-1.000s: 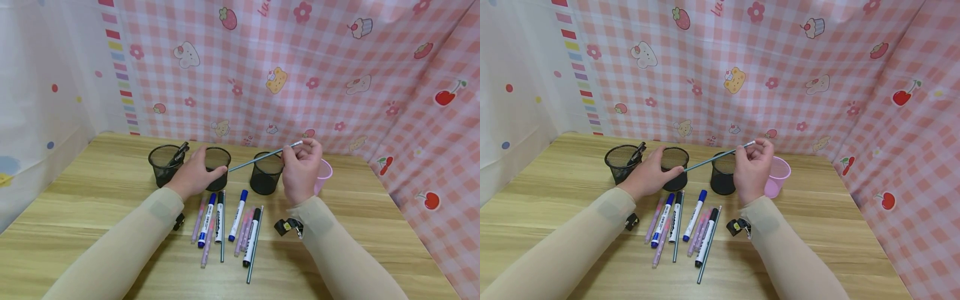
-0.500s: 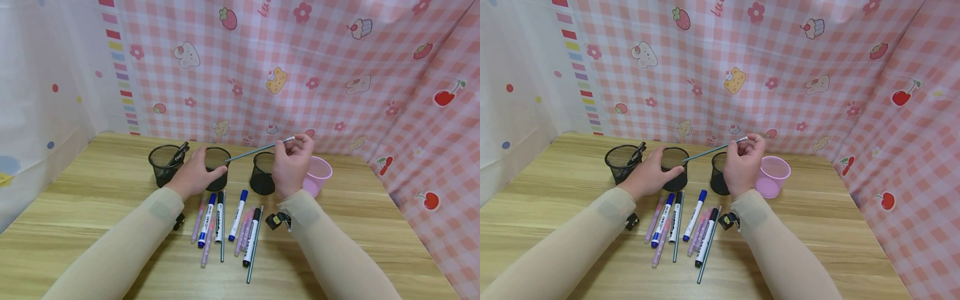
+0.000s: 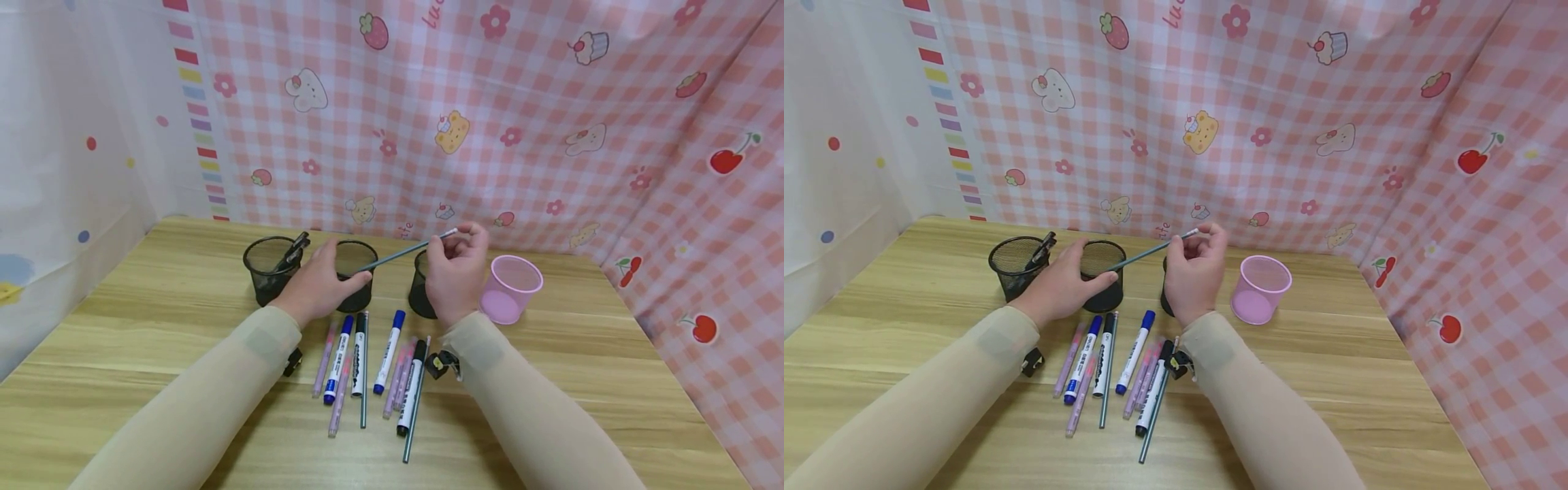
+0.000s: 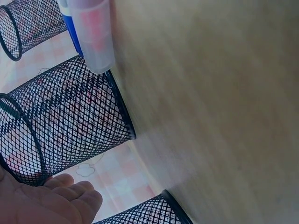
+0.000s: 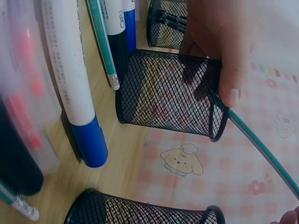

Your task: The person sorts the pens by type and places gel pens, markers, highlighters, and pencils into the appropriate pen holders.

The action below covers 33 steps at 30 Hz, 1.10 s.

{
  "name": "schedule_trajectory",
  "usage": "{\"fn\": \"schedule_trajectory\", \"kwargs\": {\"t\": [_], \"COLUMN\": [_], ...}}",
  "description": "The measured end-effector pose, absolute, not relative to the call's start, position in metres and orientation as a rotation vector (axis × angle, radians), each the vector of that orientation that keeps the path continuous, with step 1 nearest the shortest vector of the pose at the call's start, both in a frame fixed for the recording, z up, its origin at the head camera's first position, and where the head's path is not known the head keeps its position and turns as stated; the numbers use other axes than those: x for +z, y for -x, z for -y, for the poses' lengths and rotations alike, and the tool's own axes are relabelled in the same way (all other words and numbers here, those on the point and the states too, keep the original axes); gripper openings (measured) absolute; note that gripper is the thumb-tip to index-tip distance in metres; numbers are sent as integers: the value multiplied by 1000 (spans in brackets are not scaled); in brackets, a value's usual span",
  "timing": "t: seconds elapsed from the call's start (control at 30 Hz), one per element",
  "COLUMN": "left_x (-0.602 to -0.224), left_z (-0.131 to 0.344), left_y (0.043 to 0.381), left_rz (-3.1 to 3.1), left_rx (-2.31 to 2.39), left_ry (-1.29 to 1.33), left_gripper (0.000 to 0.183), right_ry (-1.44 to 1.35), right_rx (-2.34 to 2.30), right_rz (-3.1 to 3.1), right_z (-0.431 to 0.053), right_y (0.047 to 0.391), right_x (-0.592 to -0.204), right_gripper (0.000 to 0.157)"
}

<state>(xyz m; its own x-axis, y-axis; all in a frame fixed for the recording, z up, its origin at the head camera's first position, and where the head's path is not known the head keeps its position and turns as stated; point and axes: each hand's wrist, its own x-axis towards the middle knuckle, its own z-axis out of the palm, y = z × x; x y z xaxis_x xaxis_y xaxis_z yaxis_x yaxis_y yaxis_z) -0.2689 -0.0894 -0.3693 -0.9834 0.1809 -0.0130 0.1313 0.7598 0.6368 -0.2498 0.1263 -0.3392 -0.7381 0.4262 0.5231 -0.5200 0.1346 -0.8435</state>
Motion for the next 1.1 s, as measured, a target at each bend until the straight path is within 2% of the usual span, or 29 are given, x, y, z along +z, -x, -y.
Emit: {"fn": "schedule_trajectory", "kwargs": {"t": [0.7, 1.1], "left_x": [-367, -368], "left_z": [88, 88], "left_y": [268, 269], "left_rz": [-2882, -2888], "left_rx": [1048, 1040], "left_ry": [-259, -249], "left_gripper": [107, 109], "right_ry": [-30, -27], "right_rx": [1760, 1770], "right_rz": [1893, 2039], "right_z": [-105, -101], "right_y": [244, 238], "right_x": [-350, -353], "right_gripper": [28, 21]}}
